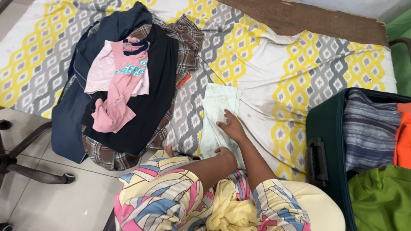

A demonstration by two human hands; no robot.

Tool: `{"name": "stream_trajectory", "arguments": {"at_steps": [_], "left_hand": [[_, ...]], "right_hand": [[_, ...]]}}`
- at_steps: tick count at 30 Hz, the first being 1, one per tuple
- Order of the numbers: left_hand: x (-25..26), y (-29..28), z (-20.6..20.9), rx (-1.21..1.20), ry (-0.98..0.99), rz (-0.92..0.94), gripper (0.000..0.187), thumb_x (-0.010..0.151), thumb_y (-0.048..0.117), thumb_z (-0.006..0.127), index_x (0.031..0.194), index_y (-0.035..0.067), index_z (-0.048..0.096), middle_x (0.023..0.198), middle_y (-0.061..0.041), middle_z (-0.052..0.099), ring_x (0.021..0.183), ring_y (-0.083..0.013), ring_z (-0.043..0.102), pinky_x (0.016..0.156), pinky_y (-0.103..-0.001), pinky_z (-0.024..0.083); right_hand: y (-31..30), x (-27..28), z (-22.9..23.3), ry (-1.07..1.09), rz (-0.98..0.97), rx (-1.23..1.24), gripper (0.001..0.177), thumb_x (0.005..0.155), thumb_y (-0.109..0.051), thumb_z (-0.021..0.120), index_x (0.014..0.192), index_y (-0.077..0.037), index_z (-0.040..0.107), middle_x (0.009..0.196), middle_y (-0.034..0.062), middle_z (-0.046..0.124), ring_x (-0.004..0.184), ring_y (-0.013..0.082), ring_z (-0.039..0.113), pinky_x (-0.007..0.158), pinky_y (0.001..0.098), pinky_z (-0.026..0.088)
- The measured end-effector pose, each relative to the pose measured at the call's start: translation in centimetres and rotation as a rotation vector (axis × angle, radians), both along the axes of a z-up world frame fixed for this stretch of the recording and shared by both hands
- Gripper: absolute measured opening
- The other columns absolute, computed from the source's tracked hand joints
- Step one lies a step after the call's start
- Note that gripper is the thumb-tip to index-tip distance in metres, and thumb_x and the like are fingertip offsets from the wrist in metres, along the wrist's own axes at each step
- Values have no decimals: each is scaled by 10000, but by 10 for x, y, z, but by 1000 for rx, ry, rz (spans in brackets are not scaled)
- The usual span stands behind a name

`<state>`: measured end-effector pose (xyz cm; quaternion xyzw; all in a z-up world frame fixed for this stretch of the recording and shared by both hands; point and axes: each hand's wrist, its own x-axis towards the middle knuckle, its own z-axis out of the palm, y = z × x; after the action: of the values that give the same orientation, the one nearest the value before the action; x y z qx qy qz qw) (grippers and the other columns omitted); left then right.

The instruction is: The person folds a cow-print garment, green pants, and two small shirts by hand and places them inside a green suitcase.

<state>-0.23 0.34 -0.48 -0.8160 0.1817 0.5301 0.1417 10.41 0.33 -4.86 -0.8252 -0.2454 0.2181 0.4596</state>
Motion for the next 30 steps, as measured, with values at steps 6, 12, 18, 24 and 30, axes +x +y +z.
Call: {"name": "stream_trajectory", "arguments": {"at_steps": [6,12,18,24,30], "left_hand": [[1,-6,-7,-32,-23,0,360,885,301,695,1228,209,752,1169,-73,758,1029,-283,720,931,-541,492],[2,-9,-10,-50,-63,13,342,889,273,676,1213,198,759,1195,-73,749,1071,-272,708,956,-535,482],[6,-11,11,-109,-124,55,327,894,245,658,1197,187,766,1222,-73,741,1114,-261,696,981,-528,473],[31,33,35,-235,-305,293,316,899,217,640,1182,176,773,1249,-73,733,1157,-250,684,1005,-522,463],[56,100,61,-316,-731,634,309,948,197,583,1215,166,736,1296,-75,698,1242,-257,630,1092,-554,374]], "right_hand": [[-10,-23,25,-308,285,-462,629,867,-306,776,1452,-239,554,1569,109,459,1483,329,343,1180,439,347],[-5,-38,58,-253,347,-627,638,853,-289,762,1455,-265,552,1566,84,345,1459,335,239,1135,522,296],[-24,-10,-10,-97,451,-236,319,913,-198,704,1221,-145,769,1197,99,749,1106,264,704,990,376,545],[-29,12,-2,323,231,376,479,807,63,507,1232,-39,702,1055,59,731,935,158,677,833,303,533],[-37,23,59,132,-194,463,243,995,12,508,1145,-12,697,967,37,714,864,128,665,779,283,527]]}}
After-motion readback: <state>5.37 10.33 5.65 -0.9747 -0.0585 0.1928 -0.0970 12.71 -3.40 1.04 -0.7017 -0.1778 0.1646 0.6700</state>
